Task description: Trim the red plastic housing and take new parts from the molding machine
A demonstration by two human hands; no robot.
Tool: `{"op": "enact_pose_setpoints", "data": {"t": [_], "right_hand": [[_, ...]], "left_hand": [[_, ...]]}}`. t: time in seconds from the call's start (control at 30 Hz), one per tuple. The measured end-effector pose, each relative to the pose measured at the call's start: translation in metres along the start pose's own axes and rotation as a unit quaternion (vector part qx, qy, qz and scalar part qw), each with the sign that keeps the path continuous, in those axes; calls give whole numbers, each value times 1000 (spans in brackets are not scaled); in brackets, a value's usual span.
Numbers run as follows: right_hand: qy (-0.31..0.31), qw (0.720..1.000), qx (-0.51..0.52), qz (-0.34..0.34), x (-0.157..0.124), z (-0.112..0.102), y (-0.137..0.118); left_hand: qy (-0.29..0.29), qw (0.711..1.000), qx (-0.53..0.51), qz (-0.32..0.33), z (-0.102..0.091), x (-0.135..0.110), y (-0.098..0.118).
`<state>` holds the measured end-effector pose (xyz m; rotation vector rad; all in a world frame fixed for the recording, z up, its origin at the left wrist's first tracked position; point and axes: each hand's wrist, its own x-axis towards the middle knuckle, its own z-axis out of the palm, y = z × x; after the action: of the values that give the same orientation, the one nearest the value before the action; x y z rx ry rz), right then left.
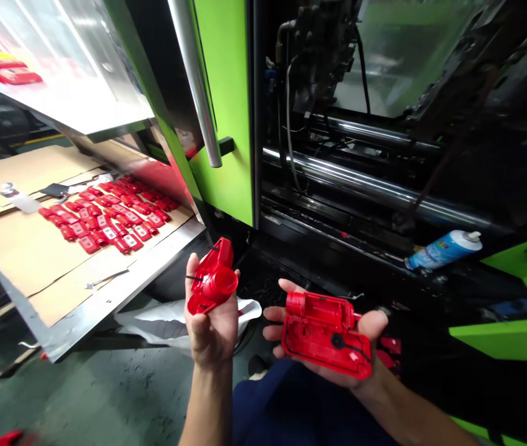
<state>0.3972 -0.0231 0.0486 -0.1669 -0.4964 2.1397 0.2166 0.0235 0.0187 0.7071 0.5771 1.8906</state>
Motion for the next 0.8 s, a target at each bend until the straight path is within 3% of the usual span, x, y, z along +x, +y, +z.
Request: {"op": "enact_pose_setpoints", "data": {"t": [0.2,0.3,0.43,0.57,0.63,0.73,0.8], "right_hand": [[1,1000,-24,-10,-2,1,1],[2,999,-33,-5,-3,-4,1],[39,998,-49,15,-3,-24,6],[39,983,-145,101,13,-62,25],[1,947,-273,171,35,-86,42],[-80,839,-458,283,85,-121,81],[-118,775,-513,350,127,-142,116]], "left_hand": [[4,1000,3,9,-4,3,2],[42,998,30,34,-17,7,13],[135,984,87,75,-61,3,45],[239,953,136,130,-113,-25,93],[284,931,154,171,-130,-46,117],[350,892,178,224,-140,-83,147],[388,864,197,254,-140,-109,162]]}}
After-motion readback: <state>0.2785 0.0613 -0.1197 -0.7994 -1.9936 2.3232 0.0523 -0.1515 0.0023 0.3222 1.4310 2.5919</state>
